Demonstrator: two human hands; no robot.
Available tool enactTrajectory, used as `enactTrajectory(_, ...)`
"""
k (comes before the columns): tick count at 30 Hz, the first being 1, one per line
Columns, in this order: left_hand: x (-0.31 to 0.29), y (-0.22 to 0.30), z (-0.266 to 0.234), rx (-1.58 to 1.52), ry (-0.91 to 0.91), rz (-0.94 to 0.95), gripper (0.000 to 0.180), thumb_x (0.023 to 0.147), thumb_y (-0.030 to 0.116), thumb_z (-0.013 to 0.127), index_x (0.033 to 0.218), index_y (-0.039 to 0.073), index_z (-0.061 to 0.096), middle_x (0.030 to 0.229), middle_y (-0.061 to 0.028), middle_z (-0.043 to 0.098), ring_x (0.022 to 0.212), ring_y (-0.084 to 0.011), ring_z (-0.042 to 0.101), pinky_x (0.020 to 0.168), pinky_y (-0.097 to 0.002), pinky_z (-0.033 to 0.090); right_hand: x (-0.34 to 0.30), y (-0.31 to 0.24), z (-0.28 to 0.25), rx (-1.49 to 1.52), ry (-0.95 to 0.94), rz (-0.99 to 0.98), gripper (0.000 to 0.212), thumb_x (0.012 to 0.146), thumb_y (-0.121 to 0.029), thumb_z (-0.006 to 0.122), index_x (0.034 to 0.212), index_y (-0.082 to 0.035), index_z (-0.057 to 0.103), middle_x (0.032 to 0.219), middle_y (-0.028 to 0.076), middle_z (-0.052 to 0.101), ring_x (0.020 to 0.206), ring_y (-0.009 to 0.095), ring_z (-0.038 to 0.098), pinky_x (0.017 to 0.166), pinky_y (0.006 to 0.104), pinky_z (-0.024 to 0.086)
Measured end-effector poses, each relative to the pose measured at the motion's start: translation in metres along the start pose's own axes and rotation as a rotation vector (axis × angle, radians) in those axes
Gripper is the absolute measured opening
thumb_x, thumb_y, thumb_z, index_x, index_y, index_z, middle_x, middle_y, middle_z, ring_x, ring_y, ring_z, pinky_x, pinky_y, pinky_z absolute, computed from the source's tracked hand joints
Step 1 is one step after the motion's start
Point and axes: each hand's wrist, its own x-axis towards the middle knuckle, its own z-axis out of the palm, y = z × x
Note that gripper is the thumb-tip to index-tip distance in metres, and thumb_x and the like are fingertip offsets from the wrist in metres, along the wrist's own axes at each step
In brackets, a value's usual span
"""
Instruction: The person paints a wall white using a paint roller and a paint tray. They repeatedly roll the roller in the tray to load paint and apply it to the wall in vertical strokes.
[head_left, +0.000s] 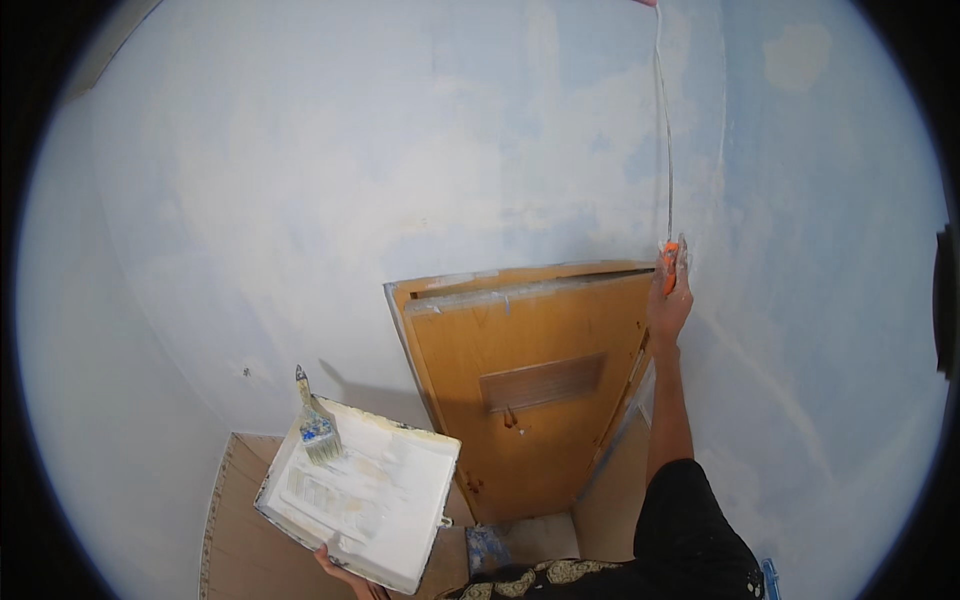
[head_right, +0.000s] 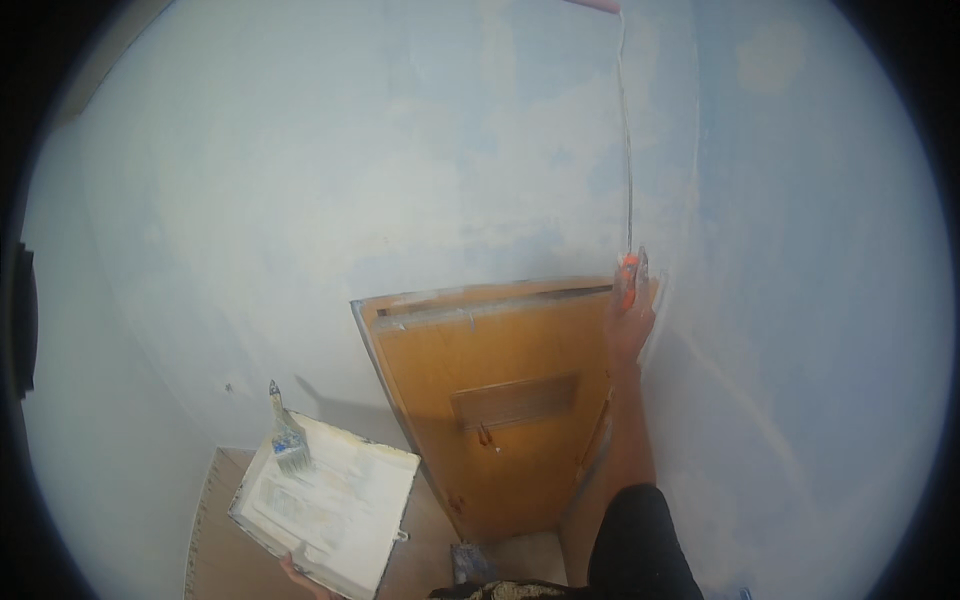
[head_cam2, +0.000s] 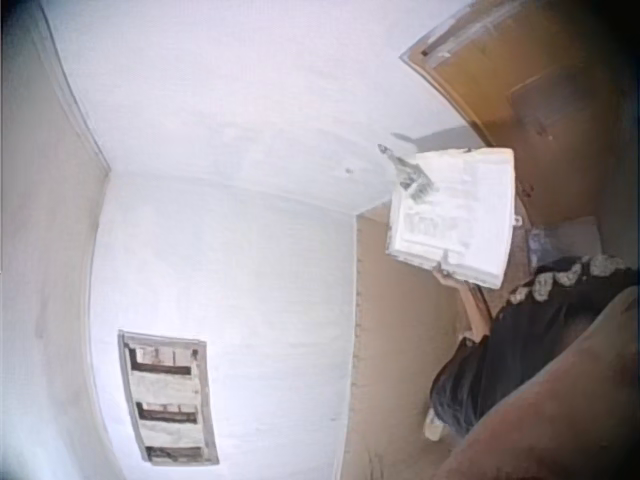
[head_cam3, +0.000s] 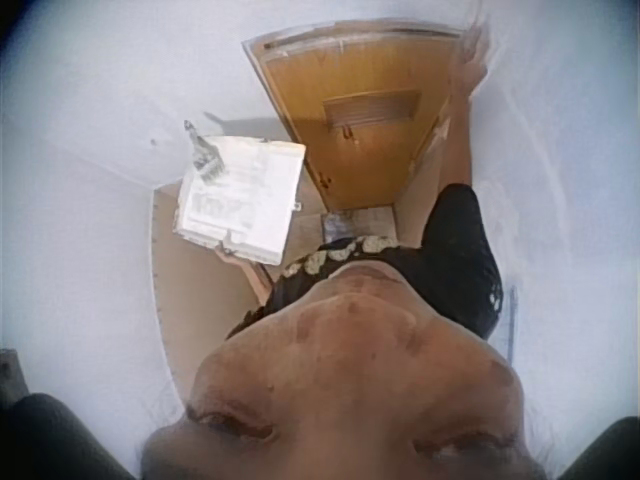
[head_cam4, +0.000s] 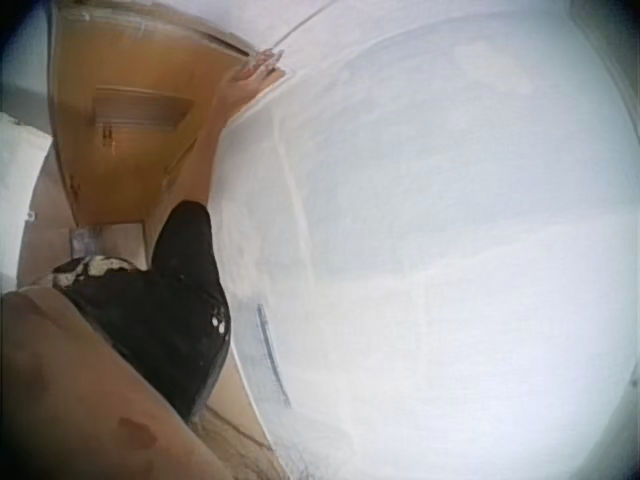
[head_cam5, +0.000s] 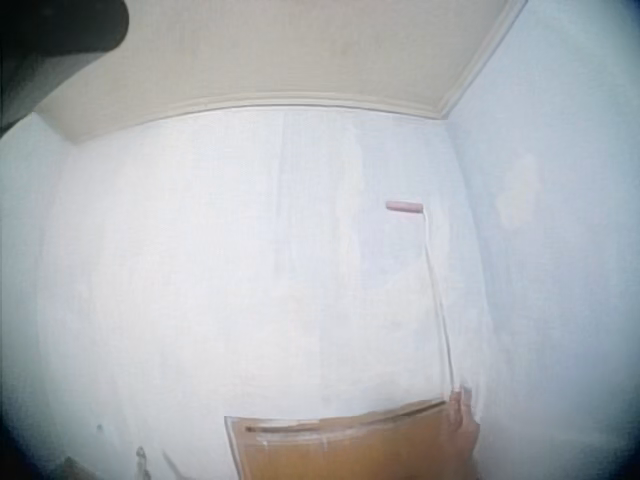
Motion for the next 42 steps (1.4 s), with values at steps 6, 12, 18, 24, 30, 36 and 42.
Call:
enactTrajectory(6,0.014,-0.011,0.011,-0.066,-0.072,0.064,0.076,0.078,0.048,0.045,0.140,0.008,0.027,0.136,-0.0147,0.035,0.122,-0.0325,0.037,0.096,-0.0447,0.035,-0.157,0.099,-0.048,0.047,-0.262,0.283,0.046,0.095,-0.022,0.049,0.132,0.003,0.041,0.124,0.018,0.055,0.116,0.025,0.053,0.094,0.0299,0.041)
enactTrajectory(12,0.023,-0.013,0.016,-0.068,-0.126,0.062,0.074,0.080,0.045,0.043,0.140,0.005,0.027,0.136,-0.0165,0.034,0.123,-0.0336,0.036,0.096,-0.0469,0.035,-0.324,0.106,-0.151,-0.173,-0.451,0.233,0.044,0.093,-0.014,0.049,0.132,0.004,0.040,0.122,0.019,0.056,0.115,0.023,0.053,0.092,0.0306,0.042)
enactTrajectory(18,0.035,-0.022,0.016,0.017,-0.052,0.068,0.073,0.080,0.043,0.044,0.139,0.005,0.027,0.135,-0.0181,0.036,0.122,-0.0352,0.037,0.096,-0.0476,0.036,-0.363,0.112,-0.179,-0.363,-0.484,0.119,0.037,0.092,-0.011,0.052,0.128,-0.005,0.046,0.125,0.016,0.054,0.111,0.033,0.055,0.091,0.0392,0.045)
enactTrajectory(24,0.023,-0.015,0.020,0.011,-0.053,0.042,0.073,0.079,0.045,0.045,0.138,0.005,0.029,0.133,-0.0173,0.038,0.120,-0.0342,0.039,0.095,-0.0472,0.037,-0.389,0.096,-0.188,-0.271,-0.469,0.255,0.037,0.091,-0.009,0.052,0.127,-0.004,0.047,0.118,0.016,0.057,0.104,0.030,0.058,0.087,0.0366,0.046)
enactTrajectory(30,0.048,0.000,-0.023,0.027,-0.146,0.013,0.074,0.077,0.044,0.048,0.137,0.005,0.030,0.132,-0.0175,0.039,0.118,-0.0341,0.042,0.094,-0.0455,0.039,-0.414,0.043,-0.166,-0.123,-0.465,0.437,0.031,0.092,-0.012,0.051,0.122,-0.004,0.052,0.116,0.017,0.059,0.104,0.033,0.058,0.088,0.0373,0.046)
enactTrajectory(36,0.045,0.010,-0.039,0.000,-0.110,0.001,0.071,0.078,0.041,0.047,0.137,0.006,0.031,0.132,-0.0159,0.040,0.117,-0.0335,0.042,0.094,-0.0448,0.039,-0.450,0.041,-0.142,-0.034,-0.445,0.319,0.035,0.092,-0.013,0.054,0.123,0.003,0.050,0.108,0.016,0.061,0.096,0.021,0.062,0.081,0.0295,0.047)
enactTrajectory(42,0.065,0.009,-0.045,0.001,-0.186,0.014,0.070,0.077,0.041,0.049,0.136,0.006,0.033,0.130,-0.0147,0.042,0.117,-0.0314,0.043,0.095,-0.0428,0.039,-0.449,0.035,-0.084,-0.046,-0.435,0.304,0.035,0.092,-0.013,0.054,0.123,0.003,0.049,0.107,0.017,0.062,0.097,0.026,0.062,0.082,0.0330,0.048)
